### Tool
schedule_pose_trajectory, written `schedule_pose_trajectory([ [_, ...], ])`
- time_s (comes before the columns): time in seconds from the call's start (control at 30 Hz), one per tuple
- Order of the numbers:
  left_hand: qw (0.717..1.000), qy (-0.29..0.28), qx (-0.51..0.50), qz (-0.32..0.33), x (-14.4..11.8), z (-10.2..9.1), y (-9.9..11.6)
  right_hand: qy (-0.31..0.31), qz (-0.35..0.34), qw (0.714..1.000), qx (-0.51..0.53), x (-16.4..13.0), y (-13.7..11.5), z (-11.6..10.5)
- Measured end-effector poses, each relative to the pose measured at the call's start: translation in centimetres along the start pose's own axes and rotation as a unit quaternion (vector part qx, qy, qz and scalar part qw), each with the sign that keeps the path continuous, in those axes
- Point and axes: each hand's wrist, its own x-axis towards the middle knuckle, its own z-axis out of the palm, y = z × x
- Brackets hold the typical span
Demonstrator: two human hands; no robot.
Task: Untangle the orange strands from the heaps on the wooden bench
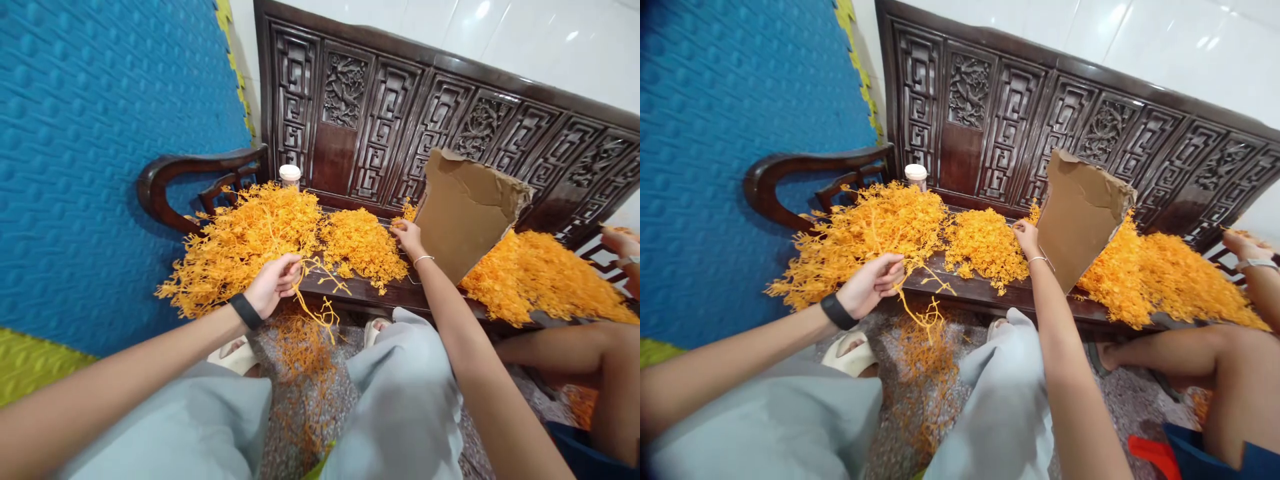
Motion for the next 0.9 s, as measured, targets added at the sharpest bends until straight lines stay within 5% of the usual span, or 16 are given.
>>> schedule_pose_trajectory([
  [0.17, 0.998, -0.045, -0.048, -0.007, 0.3, -0.8, 0.4, -0.073, -0.056, 0.995, -0.027, 0.6, -4.2, 2.2],
  [0.33, 0.990, -0.141, -0.016, -0.021, -0.6, -1.6, 1.5, -0.173, -0.051, 0.982, 0.052, -2.8, -9.8, 4.3],
  [0.4, 0.984, -0.174, -0.004, -0.029, -1.1, -1.9, 1.9, -0.309, -0.052, 0.939, 0.140, -5.3, -12.3, 4.8],
  [0.53, 0.979, -0.199, 0.015, -0.029, -1.7, -1.9, 2.4, -0.528, -0.070, 0.807, 0.257, -10.5, -16.5, 4.5],
  [0.67, 0.988, -0.154, 0.009, -0.019, -1.4, -1.5, 2.7, -0.627, -0.091, 0.711, 0.305, -13.2, -18.8, 3.3],
  [0.73, 0.993, -0.118, -0.003, -0.020, -1.0, -1.5, 2.8, -0.615, -0.105, 0.712, 0.323, -13.5, -19.3, 2.7],
  [0.9, 0.995, -0.088, -0.048, -0.005, -0.3, -1.9, 2.8, -0.499, -0.070, 0.790, 0.348, -12.8, -18.8, 2.1],
])
